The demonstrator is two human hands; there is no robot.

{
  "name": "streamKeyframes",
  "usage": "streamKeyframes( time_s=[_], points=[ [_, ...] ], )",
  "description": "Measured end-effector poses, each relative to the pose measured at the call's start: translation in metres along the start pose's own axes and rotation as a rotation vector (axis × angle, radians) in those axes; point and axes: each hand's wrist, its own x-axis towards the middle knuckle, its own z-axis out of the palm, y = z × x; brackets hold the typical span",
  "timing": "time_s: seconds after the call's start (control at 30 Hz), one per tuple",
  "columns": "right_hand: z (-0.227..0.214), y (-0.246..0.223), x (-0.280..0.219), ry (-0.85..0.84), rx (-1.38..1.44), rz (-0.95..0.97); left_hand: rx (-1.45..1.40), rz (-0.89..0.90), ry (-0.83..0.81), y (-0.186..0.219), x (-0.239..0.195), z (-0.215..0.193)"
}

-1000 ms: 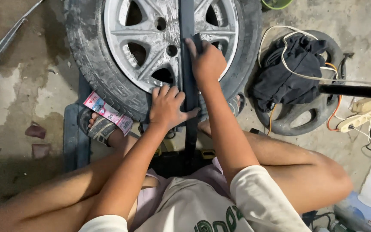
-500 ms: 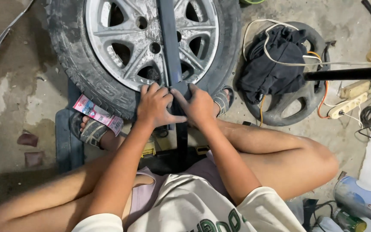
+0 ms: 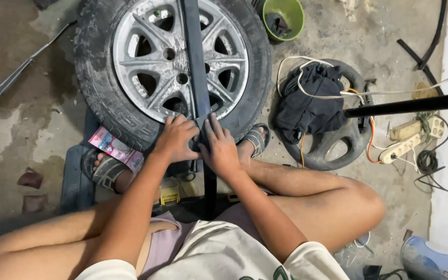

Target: The person manually sands the surface of a car wheel rim with sandpaper to prepare it for finishing.

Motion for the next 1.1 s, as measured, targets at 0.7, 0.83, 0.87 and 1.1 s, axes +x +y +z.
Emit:
streamKeyframes(
  time_s=[0.7,0.83,0.87,1.1],
  points=[
    [0.037,0.004,0.018,-0.002,0.12,0.082,0.035,0.03,0.079,0.011,0.003,-0.016],
    [0.061,0.029,0.064,0.072,0.169,0.122,0.0,0.027,0.023,0.009,0.0,-0.008],
    [0.06,0.026,0.067,0.076,0.182,0.117,0.02,0.013,0.008,0.008,0.0,-0.007],
    [0.065,0.025,0.053,0.076,0.17,0.059,0.056,0.013,-0.092,0.003,0.004,-0.006]
  ],
)
